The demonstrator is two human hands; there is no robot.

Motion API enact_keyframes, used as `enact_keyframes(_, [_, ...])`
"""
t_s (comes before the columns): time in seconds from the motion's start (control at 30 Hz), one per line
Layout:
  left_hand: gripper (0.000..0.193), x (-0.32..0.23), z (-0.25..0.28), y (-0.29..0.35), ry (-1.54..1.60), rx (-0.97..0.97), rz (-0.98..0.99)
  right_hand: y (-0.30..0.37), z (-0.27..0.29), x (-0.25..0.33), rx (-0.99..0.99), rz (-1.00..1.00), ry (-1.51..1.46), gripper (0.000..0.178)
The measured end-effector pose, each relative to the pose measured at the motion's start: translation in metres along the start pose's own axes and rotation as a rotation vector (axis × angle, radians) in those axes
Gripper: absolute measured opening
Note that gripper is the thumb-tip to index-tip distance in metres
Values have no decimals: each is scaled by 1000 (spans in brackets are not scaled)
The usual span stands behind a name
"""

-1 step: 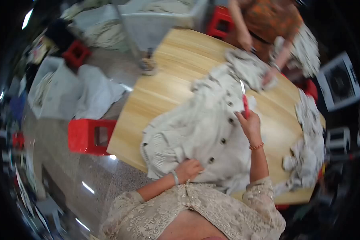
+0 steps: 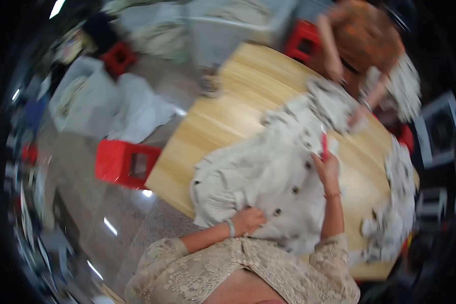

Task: Trimming loose threads from sweaters using scissors in a textile factory.

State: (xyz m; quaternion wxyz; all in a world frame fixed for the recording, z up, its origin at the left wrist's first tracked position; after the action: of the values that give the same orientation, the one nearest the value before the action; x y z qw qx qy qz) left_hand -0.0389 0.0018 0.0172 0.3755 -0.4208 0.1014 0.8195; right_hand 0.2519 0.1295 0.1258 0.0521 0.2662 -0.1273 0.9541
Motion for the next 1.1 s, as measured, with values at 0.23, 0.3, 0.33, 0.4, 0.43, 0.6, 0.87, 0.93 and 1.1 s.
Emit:
enact_keyframes(0.23, [18,11,-35,-11,19,-173,-209,-51,-81,-141,342,-35,267,51])
enact_keyframes(0.3, [23,10,-45,-7,-11,-240,-176,-77,-122,-172,187,179,319,58])
enact_keyframes(0.33, [25,7,-42,-2,-26,-295,-148,-87,-135,-166,233,185,291,55])
enact_keyframes(0.4, [25,3,-44,5,-54,-357,-77,-99,-149,-158,340,189,221,48])
enact_keyframes(0.43, [23,4,-47,5,-65,-406,-75,-104,-150,-169,331,223,284,46])
enact_keyframes(0.6, [25,-28,13,68,-102,-523,340,-85,-124,-157,375,381,377,69])
enact_keyframes(0.87, [89,-82,61,527,-60,-1935,1750,-101,-97,-131,413,353,406,72])
enact_keyframes(0.93, [90,-172,30,664,-721,-2227,1898,-115,-113,-113,463,437,402,71])
enact_keyframes(1.1, [93,-313,34,748,-391,-2365,2106,-124,-99,-121,485,470,483,69])
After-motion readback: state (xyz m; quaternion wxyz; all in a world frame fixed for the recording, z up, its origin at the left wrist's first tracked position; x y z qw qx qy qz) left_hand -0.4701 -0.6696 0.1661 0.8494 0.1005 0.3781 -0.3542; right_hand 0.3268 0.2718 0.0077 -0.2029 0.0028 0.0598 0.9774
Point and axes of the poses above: each hand's wrist, its own y-axis away from the middle knuckle, its own z-axis out of the back of the hand, x = y × z, the point moved 1 cm from there along -y, towards the middle knuckle, and after that the axes turned 14 degrees about z, right-handed, at the moved point
